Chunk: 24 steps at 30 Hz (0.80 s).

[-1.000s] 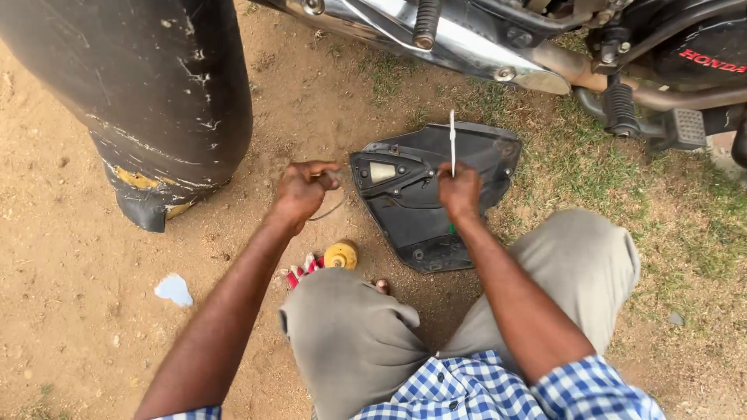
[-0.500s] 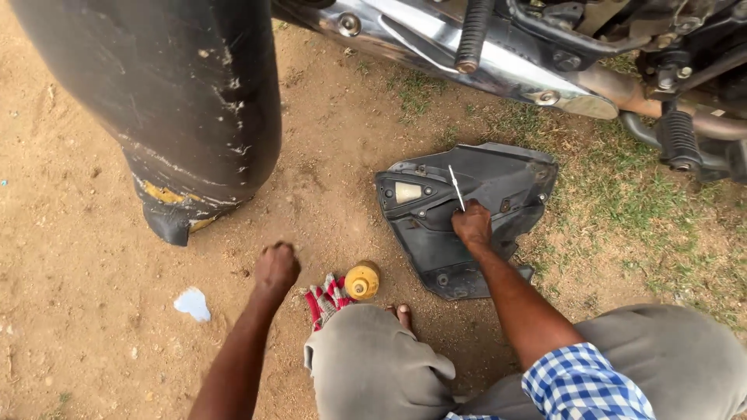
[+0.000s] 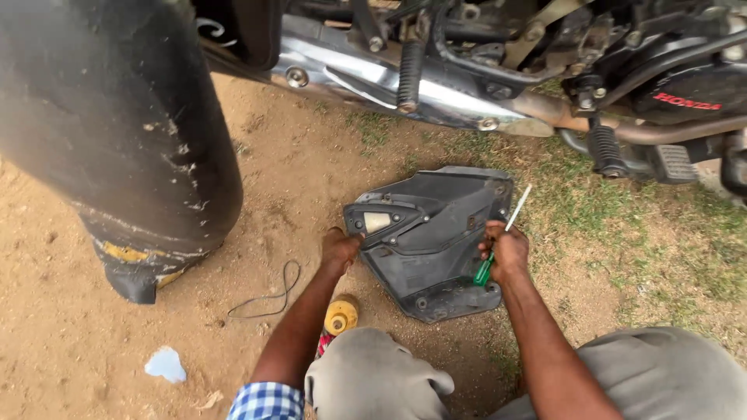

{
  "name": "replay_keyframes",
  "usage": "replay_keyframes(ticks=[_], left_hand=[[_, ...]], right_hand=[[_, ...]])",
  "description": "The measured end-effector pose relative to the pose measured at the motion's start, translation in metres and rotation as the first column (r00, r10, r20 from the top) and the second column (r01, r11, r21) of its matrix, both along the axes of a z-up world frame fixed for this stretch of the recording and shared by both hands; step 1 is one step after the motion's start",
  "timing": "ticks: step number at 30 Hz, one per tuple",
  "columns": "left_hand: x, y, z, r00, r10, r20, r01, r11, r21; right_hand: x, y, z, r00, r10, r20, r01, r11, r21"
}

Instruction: Perform maintenance on a motorcycle by cleaning the air filter area and reassembling the side panel.

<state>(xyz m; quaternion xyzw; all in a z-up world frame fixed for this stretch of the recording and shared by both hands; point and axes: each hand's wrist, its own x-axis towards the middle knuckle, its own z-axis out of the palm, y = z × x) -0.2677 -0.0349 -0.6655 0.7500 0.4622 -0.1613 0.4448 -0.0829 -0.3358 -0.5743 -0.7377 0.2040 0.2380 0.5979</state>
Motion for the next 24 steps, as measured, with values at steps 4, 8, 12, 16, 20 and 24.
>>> replay_keyframes(ticks=[4,8,12,16,20,24], left_hand=[[0.018,-0.017,-0.010,0.915,0.387,0.112,-0.346,0.897,-0.274],[-0.004,-0.014,0.062,0.957,0.235,0.168,-0.212,0.966,-0.147],[-0.034,-0.016,0.221,0.880,0.024,0.474,-0.094,0.988,0.125],[-0.042,-0.029,0.326,0.527,-0.233,0.817,-0.189,0.905,0.380],[-0.043,-0.068,0.470,0.257,-0.540,0.801,-0.212,0.777,0.592],[-0.055,-0.088,0.296,0.140,-0.598,0.789,-0.186,0.767,0.614]], right_hand=[[0.000,-0.024,0.055,0.965,-0.212,-0.156,0.240,0.950,0.199],[-0.021,-0.016,0.148,0.985,-0.131,-0.116,0.147,0.979,0.144],[-0.023,-0.051,0.198,0.996,-0.012,0.083,0.004,0.995,0.099],[-0.032,-0.068,0.254,0.959,-0.066,0.277,-0.015,0.960,0.280],[-0.029,-0.115,0.289,0.857,-0.198,0.475,0.043,0.947,0.319],[0.001,-0.182,0.233,0.951,-0.181,0.252,-0.071,0.663,0.745]])
